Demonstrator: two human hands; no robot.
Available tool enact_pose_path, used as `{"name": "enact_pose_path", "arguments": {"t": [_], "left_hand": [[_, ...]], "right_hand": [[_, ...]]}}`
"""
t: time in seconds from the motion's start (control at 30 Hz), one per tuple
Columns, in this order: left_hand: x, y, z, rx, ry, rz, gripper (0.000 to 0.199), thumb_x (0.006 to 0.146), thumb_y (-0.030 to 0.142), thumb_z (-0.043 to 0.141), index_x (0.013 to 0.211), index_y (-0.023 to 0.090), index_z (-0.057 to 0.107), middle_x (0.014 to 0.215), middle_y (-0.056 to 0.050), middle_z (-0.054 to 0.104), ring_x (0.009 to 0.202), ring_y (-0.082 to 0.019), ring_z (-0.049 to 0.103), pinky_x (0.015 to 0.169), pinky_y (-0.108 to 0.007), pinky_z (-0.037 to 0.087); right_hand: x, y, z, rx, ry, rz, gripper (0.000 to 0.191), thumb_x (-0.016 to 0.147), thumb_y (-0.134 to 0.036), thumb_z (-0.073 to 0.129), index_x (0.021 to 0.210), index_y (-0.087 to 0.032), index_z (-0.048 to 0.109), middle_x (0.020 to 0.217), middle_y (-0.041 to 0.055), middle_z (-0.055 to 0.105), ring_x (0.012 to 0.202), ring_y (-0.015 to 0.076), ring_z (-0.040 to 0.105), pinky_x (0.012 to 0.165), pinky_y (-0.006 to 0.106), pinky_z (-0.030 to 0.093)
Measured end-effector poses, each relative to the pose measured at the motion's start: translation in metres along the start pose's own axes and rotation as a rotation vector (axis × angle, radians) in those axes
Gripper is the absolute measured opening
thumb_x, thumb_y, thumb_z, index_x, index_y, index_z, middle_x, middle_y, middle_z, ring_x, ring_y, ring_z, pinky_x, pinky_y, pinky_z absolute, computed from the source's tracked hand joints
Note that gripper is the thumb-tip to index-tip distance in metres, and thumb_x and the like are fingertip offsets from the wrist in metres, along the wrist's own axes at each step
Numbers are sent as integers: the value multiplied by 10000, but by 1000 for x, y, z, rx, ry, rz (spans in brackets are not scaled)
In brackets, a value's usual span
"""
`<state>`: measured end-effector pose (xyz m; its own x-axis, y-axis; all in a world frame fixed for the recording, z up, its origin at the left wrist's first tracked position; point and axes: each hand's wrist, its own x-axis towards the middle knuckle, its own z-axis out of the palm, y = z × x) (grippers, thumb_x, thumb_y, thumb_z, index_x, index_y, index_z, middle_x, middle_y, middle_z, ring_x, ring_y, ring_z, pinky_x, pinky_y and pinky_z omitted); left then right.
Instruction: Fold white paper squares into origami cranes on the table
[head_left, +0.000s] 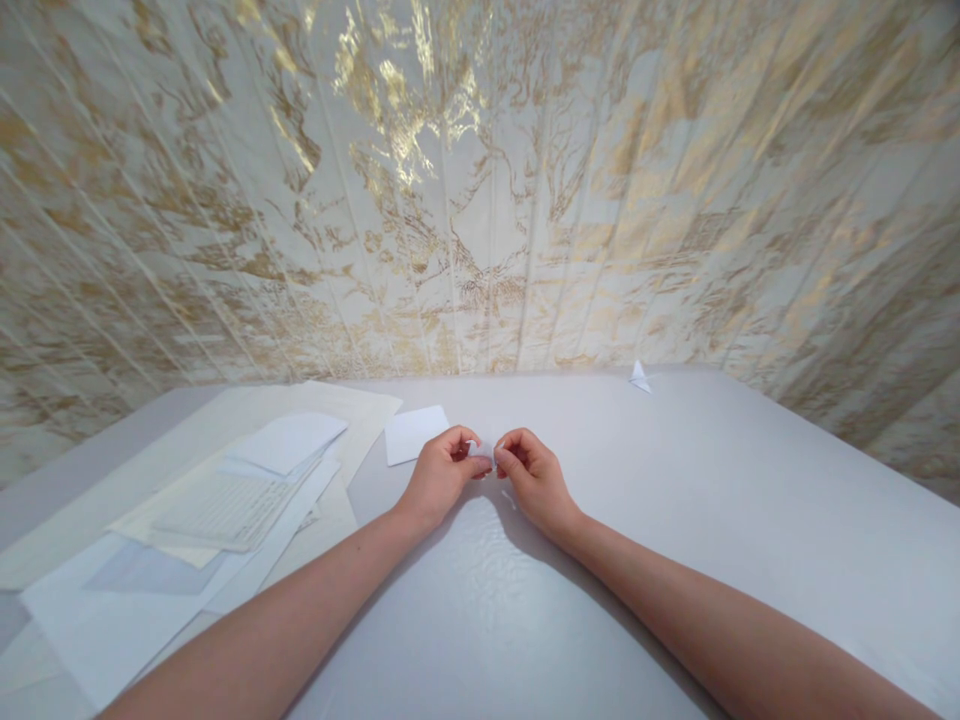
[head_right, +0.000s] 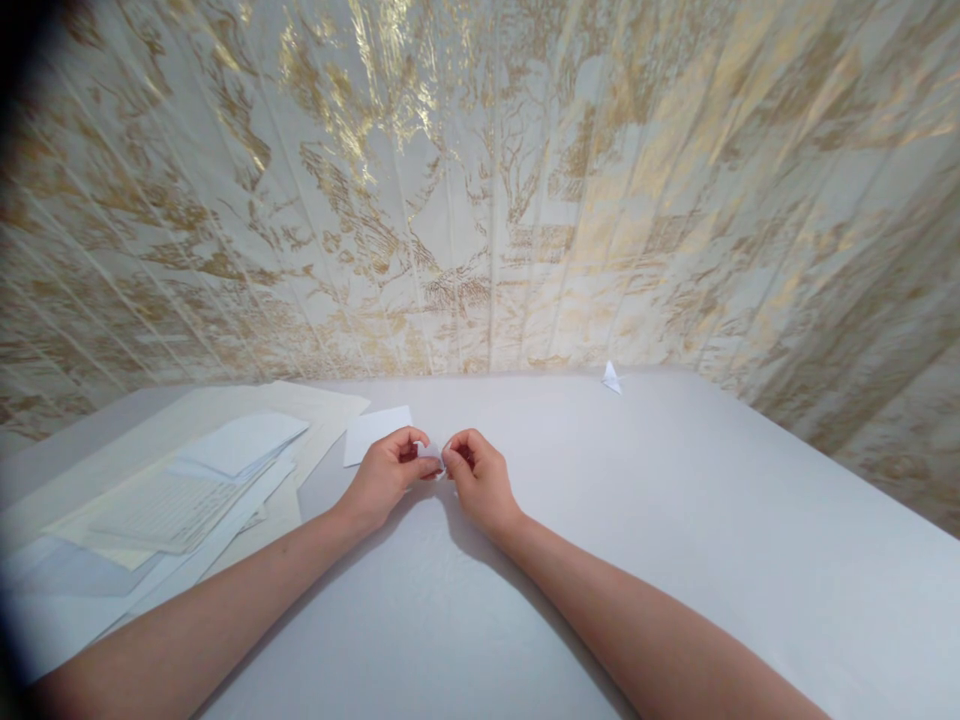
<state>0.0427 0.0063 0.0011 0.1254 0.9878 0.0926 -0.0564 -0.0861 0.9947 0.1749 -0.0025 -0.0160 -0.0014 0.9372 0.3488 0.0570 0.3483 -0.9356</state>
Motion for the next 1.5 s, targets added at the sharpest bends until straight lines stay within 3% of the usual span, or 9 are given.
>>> {"name": "enact_pose_path", "arguments": {"t": [0.87, 1.1, 1.5], "left_hand": [[-1, -1, 8, -87, 109, -12, 247, 515, 225, 698, 582, 177, 465, 497, 64, 569, 478, -102, 536, 520, -225, 418], [0, 1, 6, -82, 186, 25, 208, 507, 180, 669, 574, 177, 472, 478, 75, 544, 467, -82, 474, 505, -204, 358], [0, 1, 5, -193, 153, -71, 263, 484, 205, 711, 624, 172, 490, 507, 76, 518, 474, -71, 481, 520, -203, 385]], "right_hand": [[0, -2, 1, 123, 5, 57, 178, 725, -349, 575, 713, -200, 479, 585, -42, 536, 557, 124, 560, 581, 264, 457], [0, 1, 3, 43, -61, 19, 195, 671, -315, 639, 681, -196, 485, 571, -52, 500, 515, 100, 478, 514, 234, 389], [5, -2, 1, 51, -80, -35, 242, 669, -275, 620, 814, -225, 432, 572, -74, 495, 498, 99, 484, 504, 229, 404]]}}
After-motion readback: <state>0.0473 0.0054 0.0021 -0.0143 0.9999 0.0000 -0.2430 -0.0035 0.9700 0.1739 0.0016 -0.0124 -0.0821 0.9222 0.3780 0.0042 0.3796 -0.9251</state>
